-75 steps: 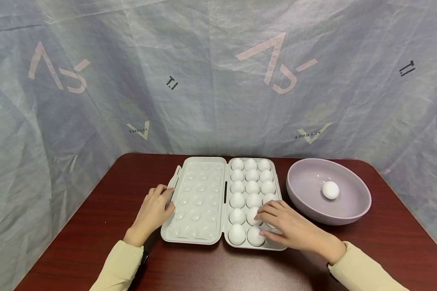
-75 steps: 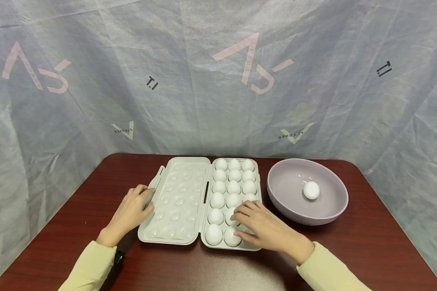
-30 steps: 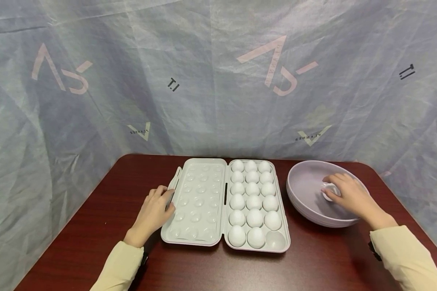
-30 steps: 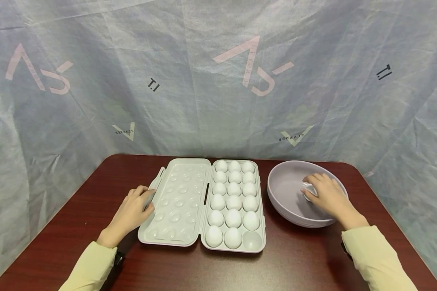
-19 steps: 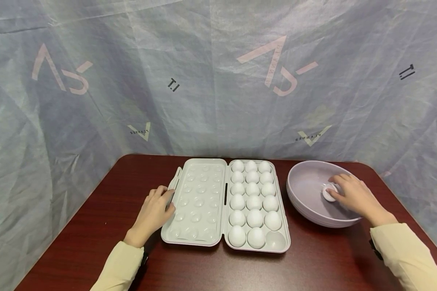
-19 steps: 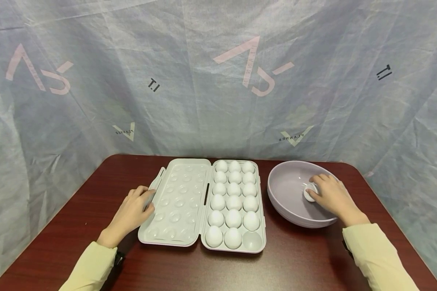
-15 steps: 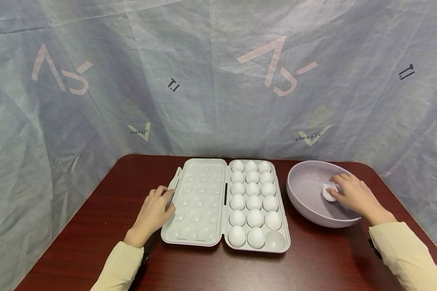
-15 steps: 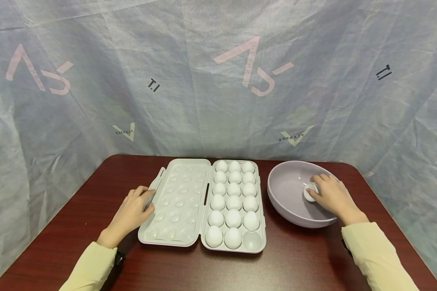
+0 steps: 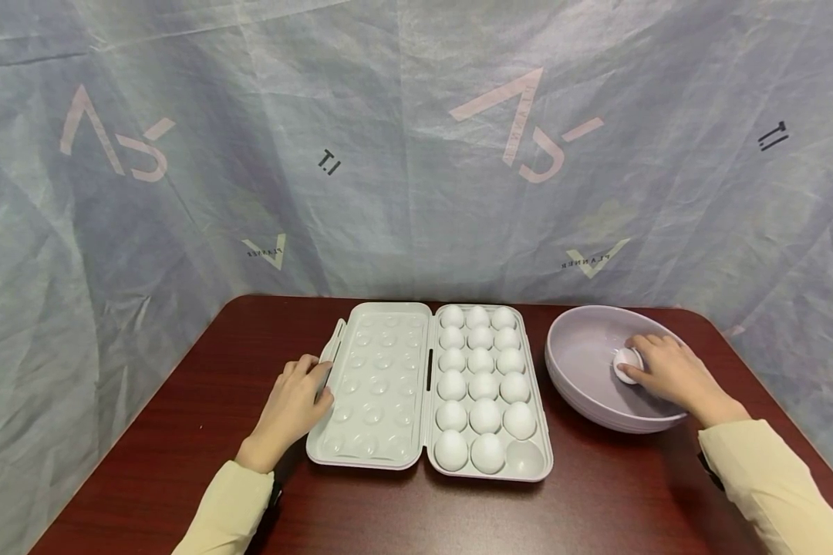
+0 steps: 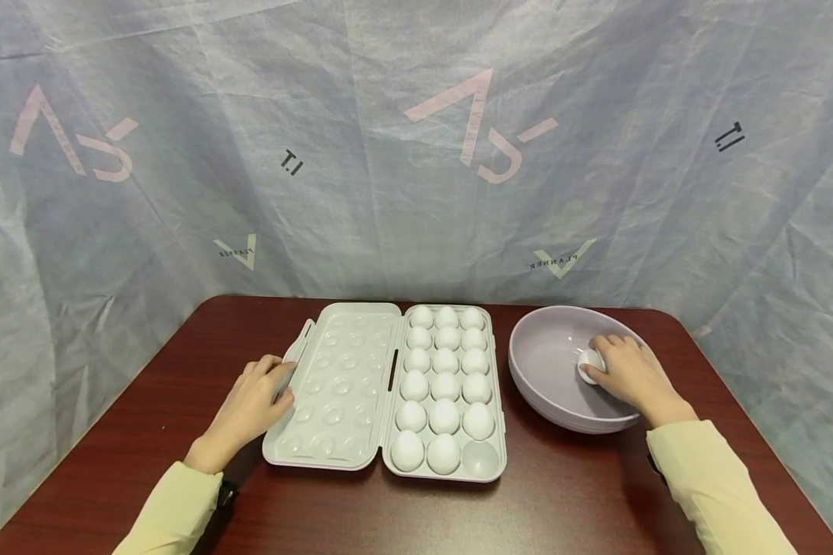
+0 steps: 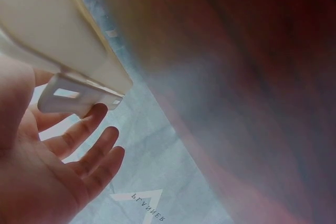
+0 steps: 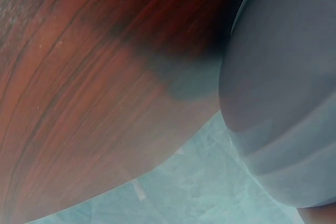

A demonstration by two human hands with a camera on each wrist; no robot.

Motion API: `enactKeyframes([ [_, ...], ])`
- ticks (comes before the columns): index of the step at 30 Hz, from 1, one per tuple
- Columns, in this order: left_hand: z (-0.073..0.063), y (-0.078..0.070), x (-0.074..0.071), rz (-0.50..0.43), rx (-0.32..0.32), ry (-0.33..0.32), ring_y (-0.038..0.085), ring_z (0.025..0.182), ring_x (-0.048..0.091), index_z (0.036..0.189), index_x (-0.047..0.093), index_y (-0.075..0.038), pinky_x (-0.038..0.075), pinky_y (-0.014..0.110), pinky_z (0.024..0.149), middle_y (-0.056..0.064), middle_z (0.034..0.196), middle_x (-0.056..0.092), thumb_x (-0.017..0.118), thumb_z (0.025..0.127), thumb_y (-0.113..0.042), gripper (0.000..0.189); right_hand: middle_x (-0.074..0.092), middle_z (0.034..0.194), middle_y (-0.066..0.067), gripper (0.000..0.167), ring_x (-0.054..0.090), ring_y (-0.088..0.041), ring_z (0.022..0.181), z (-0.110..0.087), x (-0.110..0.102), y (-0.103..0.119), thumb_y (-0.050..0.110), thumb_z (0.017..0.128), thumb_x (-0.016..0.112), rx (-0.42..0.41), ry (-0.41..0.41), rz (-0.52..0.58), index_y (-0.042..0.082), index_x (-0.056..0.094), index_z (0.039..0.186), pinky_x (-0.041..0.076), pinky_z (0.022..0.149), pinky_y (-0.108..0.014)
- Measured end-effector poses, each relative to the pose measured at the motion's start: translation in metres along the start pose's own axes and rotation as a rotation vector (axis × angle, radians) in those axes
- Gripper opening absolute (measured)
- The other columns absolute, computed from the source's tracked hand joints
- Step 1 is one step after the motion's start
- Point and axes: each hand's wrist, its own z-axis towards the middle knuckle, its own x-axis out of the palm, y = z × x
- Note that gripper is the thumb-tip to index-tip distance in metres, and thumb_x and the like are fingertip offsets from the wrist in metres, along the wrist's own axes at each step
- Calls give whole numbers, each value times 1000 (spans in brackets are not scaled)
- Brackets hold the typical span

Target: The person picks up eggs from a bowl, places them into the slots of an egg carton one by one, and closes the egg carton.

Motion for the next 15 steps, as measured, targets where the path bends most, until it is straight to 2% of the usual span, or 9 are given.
enactKeyframes([
  [6,0,0,0,3,5,-1,38,93,51,110,64,-3,43,47,72,14,103,55,58,78,-11,34,61,96,-24,43,54,-44,88,0,-1,2,27,74,70,-2,35,-1,-2,58,103,38,78,-57],
  [15,0,1,0,8,6,5,37,94,51,111,64,-3,42,46,72,14,104,55,58,78,-12,35,56,111,-28,52,49,-47,100,0,-2,3,29,76,68,-4,109,-25,4,55,119,36,80,-62],
])
